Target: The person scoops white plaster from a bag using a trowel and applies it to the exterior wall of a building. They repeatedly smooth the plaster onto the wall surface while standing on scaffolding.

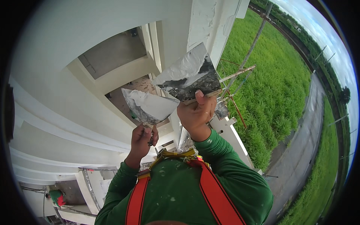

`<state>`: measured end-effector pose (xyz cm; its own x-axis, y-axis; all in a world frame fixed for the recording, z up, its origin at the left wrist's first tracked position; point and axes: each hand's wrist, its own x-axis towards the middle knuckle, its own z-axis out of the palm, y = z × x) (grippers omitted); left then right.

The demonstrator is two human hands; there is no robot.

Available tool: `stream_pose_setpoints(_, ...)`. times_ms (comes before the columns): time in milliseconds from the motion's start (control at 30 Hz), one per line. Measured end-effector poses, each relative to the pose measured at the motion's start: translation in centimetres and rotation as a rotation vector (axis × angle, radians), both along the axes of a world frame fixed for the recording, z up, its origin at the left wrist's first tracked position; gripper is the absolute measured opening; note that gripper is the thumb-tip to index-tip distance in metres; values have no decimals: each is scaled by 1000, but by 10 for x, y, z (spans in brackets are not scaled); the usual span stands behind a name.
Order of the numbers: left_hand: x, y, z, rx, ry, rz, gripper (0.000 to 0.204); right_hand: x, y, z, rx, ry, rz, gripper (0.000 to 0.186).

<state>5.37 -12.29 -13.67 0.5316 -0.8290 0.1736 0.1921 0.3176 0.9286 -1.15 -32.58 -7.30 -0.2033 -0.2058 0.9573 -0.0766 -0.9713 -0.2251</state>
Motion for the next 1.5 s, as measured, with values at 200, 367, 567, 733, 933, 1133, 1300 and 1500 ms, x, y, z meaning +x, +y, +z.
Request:
stream_pose_setpoints(200,-14,6,23,-107,82,-59,33,-7,1,9,-146,469,899,18)
stream_pose_setpoints(367,12,13,21,188,-681,529,22,-30,6,-35,1361,242,1496,33)
stream_pose_setpoints(567,15,1,12,169,-1286,874,15,-43,30,-6,1795,8,1897,38)
stream_pose_setpoints(733,20,12,4,333,-1543,910,25,-38,23,-14,1774,59,1931,44)
stream_pose_setpoints(933,58,37,-36,677,-1658,911,20,-54,33,-5,1725,-10,2049,49)
stream_pose_setpoints(1133,27,65,-25,38,58,292,27,-35,12,-16,433,515,389,29)
stream_pose_setpoints(1300,-12,41,1,160,321,24,31,-4,9,-27,46,475,727,17)
stream_pose_setpoints(1500,-8,41,-12,96,290,144,31,-28,-17,-57,964,568,1369,26)
